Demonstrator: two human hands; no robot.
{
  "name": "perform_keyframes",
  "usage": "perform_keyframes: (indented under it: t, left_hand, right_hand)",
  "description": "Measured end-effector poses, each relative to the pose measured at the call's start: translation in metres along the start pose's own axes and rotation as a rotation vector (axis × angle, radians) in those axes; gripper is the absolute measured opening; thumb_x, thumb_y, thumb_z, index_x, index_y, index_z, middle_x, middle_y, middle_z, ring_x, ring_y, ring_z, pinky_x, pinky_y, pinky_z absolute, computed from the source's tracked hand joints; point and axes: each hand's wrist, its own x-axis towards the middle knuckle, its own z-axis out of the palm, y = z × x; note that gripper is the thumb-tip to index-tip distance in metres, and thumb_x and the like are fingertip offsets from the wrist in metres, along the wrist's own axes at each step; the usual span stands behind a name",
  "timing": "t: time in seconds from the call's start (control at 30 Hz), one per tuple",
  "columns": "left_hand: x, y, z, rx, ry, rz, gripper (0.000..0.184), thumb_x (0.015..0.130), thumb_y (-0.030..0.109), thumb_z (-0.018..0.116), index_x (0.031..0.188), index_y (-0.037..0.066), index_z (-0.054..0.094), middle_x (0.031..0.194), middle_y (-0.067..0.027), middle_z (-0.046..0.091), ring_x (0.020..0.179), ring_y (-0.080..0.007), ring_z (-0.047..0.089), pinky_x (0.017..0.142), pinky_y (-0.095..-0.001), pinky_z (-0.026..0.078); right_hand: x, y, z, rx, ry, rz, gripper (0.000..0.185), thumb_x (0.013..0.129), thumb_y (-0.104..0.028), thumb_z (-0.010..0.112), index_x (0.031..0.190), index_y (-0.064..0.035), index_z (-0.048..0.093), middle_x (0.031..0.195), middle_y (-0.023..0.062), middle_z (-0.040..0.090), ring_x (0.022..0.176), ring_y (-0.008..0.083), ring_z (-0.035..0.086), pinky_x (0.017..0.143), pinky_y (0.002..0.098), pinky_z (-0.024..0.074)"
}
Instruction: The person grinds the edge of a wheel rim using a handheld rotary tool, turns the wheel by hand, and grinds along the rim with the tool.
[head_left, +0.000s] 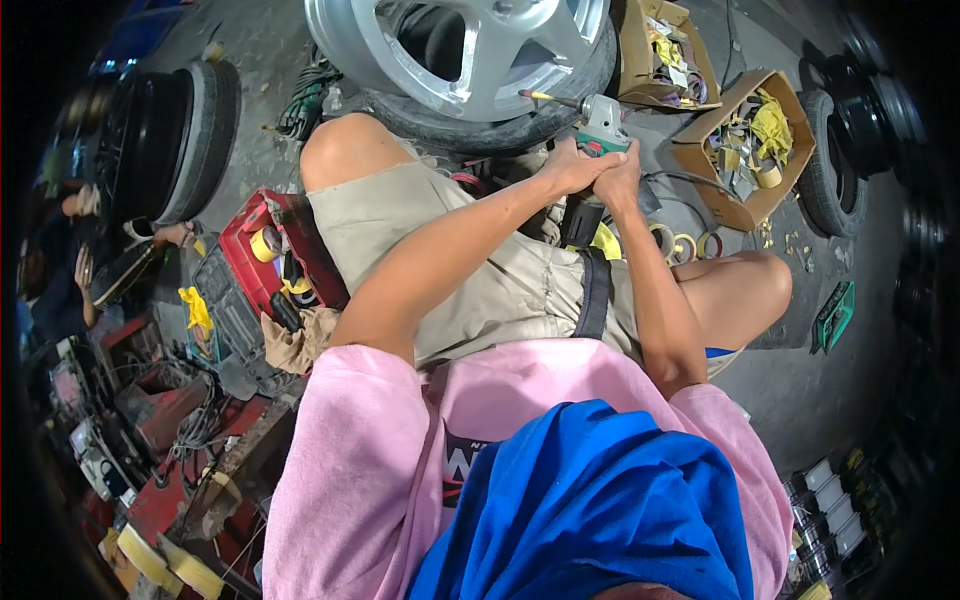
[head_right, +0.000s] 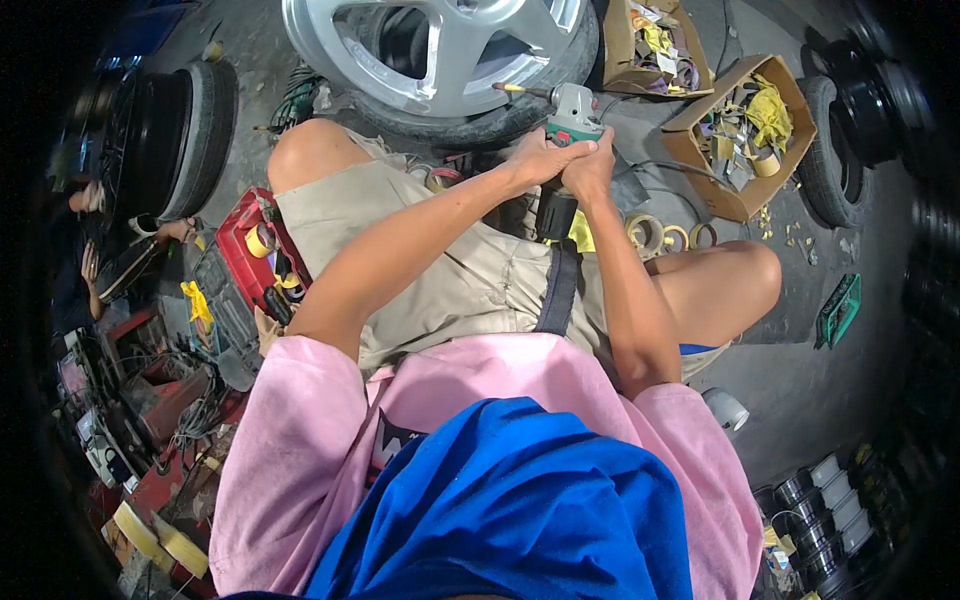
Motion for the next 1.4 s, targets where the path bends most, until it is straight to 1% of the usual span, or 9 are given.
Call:
perform_keyframes:
  t: [0.17,0.43,0.53,0.67,0.73,1.0,1.1,1.17,1.4]
  left_hand:
    - [0.016,-0.007,-0.002,0.081,0.002,-0.063,0.066,0.078,0.044,0.087,0.124,0.001,0.066,0.116,-0.0088,0.072,0.104,-0.0138,0.066,0.093,-0.0296,0.052]
    - [-0.023,0.001,0.002,0.214,0.211,-0.046,0.066,0.075,0.047,0.087,0.116,0.000,0.069,0.110,-0.0120,0.073,0.098,-0.0172,0.068,0.090,-0.0317,0.053]
    - [-0.024,-0.002,0.001,0.321,0.324,-0.070,0.069,0.072,0.051,0.088,0.114,-0.001,0.070,0.108,-0.0138,0.073,0.096,-0.0190,0.069,0.089,-0.0328,0.054]
    - [-0.005,0.001,0.000,0.192,0.141,-0.035,0.080,0.068,0.058,0.087,0.114,-0.006,0.068,0.112,-0.0184,0.071,0.098,-0.0207,0.069,0.088,-0.0342,0.054]
    - [-0.001,0.012,0.001,0.177,0.074,-0.079,0.083,0.069,0.060,0.086,0.118,-0.004,0.066,0.116,-0.0156,0.070,0.101,-0.0205,0.068,0.089,-0.0336,0.054]
    - [0.037,0.015,0.008,-0.004,-0.032,-0.003,0.078,0.068,0.057,0.086,0.117,-0.001,0.070,0.111,-0.0157,0.073,0.102,-0.0233,0.070,0.093,-0.0336,0.052]
    - [0.063,0.007,0.009,0.118,0.015,-0.011,0.092,0.064,0.063,0.086,0.119,-0.008,0.066,0.116,-0.0203,0.071,0.106,-0.0264,0.069,0.094,-0.0352,0.051]
    - [0.071,0.013,0.008,0.162,-0.099,-0.042,0.089,0.073,0.056,0.087,0.127,-0.010,0.058,0.117,-0.0147,0.069,0.106,-0.0176,0.065,0.095,-0.0306,0.051]
    - [0.062,-0.002,0.019,0.191,-0.064,0.072,0.073,0.075,0.053,0.086,0.124,0.001,0.068,0.115,-0.0101,0.073,0.103,-0.0153,0.067,0.093,-0.0301,0.052]
  right_hand:
    - [-0.011,-0.031,-0.009,0.041,0.038,0.084,0.057,0.082,-0.016,0.075,0.127,0.0028,0.045,0.107,0.0276,0.068,0.100,0.0361,0.068,0.089,0.0438,0.0517]
    - [-0.011,0.007,0.012,0.321,-0.143,0.026,0.099,0.072,-0.031,0.091,0.142,0.0118,0.035,0.120,0.0302,0.065,0.112,0.0383,0.066,0.096,0.0398,0.0510]
    - [-0.013,0.007,0.017,0.296,-0.177,0.050,0.084,0.081,-0.020,0.082,0.142,0.0142,0.035,0.120,0.0227,0.065,0.105,0.0280,0.064,0.093,0.0366,0.0519]
    - [-0.007,0.001,0.003,0.078,-0.026,0.062,0.081,0.081,-0.019,0.081,0.141,0.0134,0.037,0.120,0.0239,0.065,0.107,0.0280,0.064,0.093,0.0377,0.0517]
    - [0.008,0.008,0.000,0.106,-0.035,0.080,0.100,0.069,-0.035,0.092,0.140,0.0105,0.038,0.120,0.0315,0.065,0.113,0.0408,0.065,0.097,0.0425,0.0502]
    - [0.031,-0.001,-0.009,0.029,0.045,0.049,0.089,0.070,-0.034,0.092,0.131,0.0075,0.042,0.112,0.0313,0.067,0.107,0.0442,0.068,0.093,0.0459,0.0517]
    - [0.038,-0.015,-0.015,-0.006,0.061,0.064,0.088,0.070,-0.035,0.092,0.129,0.0066,0.043,0.112,0.0310,0.068,0.106,0.0447,0.068,0.091,0.0469,0.0519]
    - [0.043,-0.016,-0.015,-0.027,0.106,0.115,0.086,0.069,-0.035,0.092,0.127,0.0059,0.044,0.111,0.0306,0.068,0.105,0.0455,0.068,0.090,0.0475,0.0522]
    - [0.038,0.017,-0.009,0.019,0.100,0.091,0.088,0.068,-0.036,0.093,0.128,0.0069,0.045,0.112,0.0292,0.067,0.104,0.0406,0.068,0.092,0.0456,0.0516]
